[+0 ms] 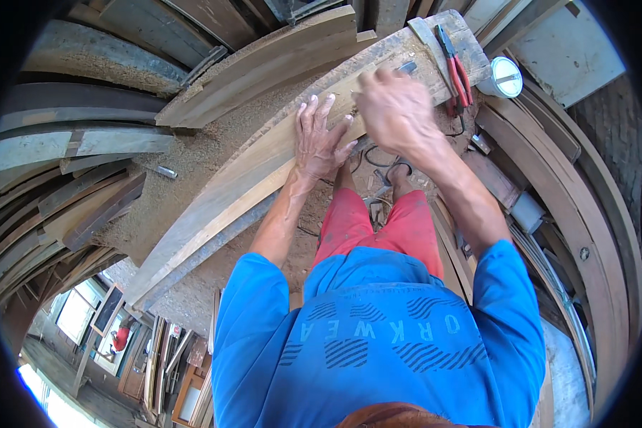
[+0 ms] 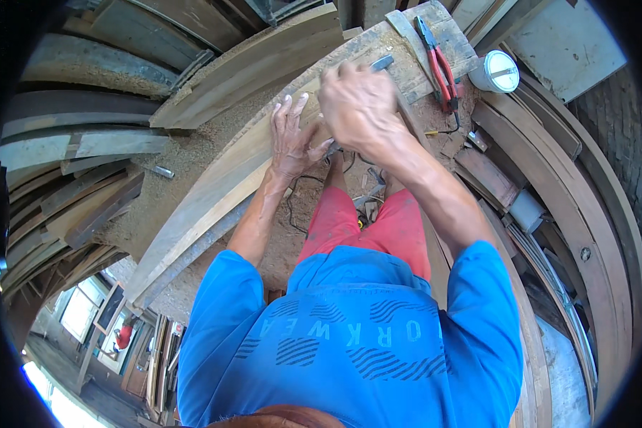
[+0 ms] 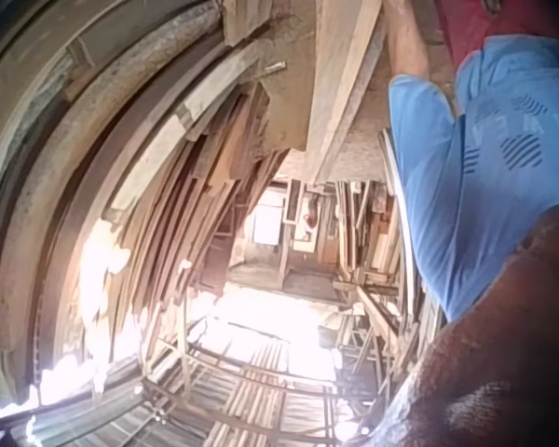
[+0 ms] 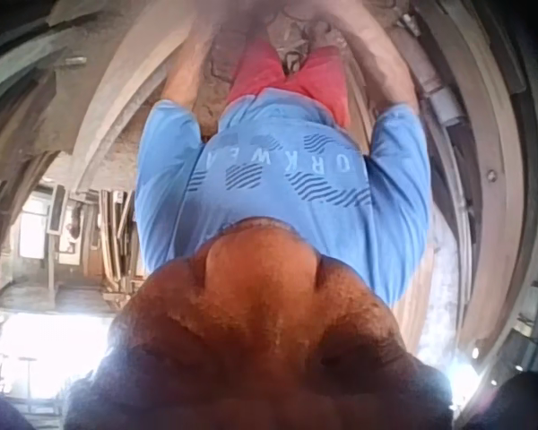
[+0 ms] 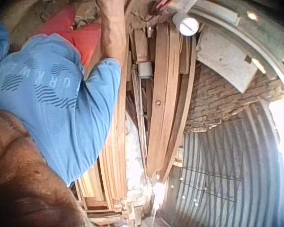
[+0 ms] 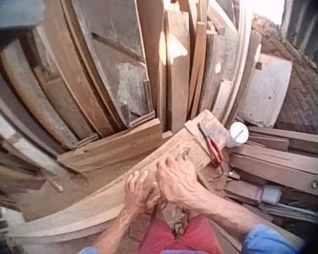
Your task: The person hammer and pliers to remove a nail from a piece of wood. The person uses the hammer to strike a nail into the wood and then uses a pair of pliers to pull the nail out.
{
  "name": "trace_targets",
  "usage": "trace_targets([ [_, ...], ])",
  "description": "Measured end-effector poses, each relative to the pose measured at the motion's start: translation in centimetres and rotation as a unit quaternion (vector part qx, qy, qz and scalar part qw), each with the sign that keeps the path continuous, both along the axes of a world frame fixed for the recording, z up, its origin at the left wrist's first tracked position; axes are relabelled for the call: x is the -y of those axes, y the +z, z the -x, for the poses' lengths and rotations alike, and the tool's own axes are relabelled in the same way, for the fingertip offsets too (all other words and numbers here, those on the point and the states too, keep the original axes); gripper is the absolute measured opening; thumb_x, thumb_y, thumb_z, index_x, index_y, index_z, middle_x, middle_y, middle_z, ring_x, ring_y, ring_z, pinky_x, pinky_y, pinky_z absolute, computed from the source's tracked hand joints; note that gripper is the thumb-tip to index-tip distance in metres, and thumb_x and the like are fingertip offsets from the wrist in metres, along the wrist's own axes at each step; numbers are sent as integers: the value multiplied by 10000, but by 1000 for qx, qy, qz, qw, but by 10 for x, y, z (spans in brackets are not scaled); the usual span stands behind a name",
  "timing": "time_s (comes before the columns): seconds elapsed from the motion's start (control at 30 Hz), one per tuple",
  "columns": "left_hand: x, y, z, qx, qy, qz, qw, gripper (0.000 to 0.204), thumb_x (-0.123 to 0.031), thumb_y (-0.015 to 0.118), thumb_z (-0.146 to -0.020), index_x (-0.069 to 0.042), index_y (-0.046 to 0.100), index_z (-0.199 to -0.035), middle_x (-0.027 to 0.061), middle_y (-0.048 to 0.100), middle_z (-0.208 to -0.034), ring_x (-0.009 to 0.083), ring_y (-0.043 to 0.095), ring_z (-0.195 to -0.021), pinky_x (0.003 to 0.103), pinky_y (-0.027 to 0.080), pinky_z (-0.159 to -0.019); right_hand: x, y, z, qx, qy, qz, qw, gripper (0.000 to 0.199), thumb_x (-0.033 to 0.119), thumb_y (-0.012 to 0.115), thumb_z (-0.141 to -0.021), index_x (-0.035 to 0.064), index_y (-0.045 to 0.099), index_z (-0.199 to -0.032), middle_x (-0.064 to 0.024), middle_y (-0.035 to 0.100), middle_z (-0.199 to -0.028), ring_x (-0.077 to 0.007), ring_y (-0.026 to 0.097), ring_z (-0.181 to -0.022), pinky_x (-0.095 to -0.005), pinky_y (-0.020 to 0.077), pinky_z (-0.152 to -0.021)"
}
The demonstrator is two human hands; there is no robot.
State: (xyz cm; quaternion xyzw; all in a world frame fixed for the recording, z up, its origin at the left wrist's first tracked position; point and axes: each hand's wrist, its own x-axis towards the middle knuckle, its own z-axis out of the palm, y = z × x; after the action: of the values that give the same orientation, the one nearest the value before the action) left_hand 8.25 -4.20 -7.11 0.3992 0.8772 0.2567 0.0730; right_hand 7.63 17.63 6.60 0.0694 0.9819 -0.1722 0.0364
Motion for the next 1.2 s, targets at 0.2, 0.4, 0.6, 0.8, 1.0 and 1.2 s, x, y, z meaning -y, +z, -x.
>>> trace_targets([
  [0.2,-4,5,2,3,6,-5,1000,564,-347,902,-691,-211,743,-1215,184,425,-1597,467,352,-1463,648,273,-1207,8,-48,-11,176,44,73,981,155,160,641,-836,31,721,-804,-262,701,-780,-444,722,-792,-506,577,-730],
  [0.4,-6,4,1,1,11,-20,1000,591,-335,918,-675,-229,719,-1222,171,467,-1567,465,386,-1433,649,293,-1182,2,-79,-39,106,-10,116,987,164,161,620,-859,24,694,-809,-254,702,-771,-455,717,-776,-555,564,-712],
  [0.6,-4,3,-1,25,10,0,1000,620,-316,929,-654,-235,704,-1226,159,458,-1576,459,383,-1443,641,292,-1186,14,-108,-85,165,-130,198,957,288,265,569,-1045,34,651,-893,-280,675,-756,-492,691,-757,-574,547,-669],
  [0.8,-6,4,2,11,21,-14,1000,744,-314,937,-643,-248,643,-1323,151,454,-1575,450,361,-1458,634,273,-1201,37,-83,-76,113,-173,173,963,243,236,572,-1033,41,650,-911,-278,669,-751,-495,686,-765,-575,541,-674],
  [1.0,-11,6,0,10,24,9,1000,746,-368,900,-696,-199,596,-1355,152,435,-1581,447,354,-1461,626,259,-1212,26,-70,-55,186,-123,131,966,265,233,591,-982,25,683,-846,-278,693,-774,-487,703,-774,-566,565,-714],
  [1.2,-10,0,-3,-10,26,1,1000,694,-380,888,-704,-143,592,-1285,164,437,-1572,458,351,-1459,637,260,-1209,30,-91,-57,147,-164,207,953,297,226,574,-967,6,703,-815,-268,709,-804,-490,704,-795,-562,558,-743],
])
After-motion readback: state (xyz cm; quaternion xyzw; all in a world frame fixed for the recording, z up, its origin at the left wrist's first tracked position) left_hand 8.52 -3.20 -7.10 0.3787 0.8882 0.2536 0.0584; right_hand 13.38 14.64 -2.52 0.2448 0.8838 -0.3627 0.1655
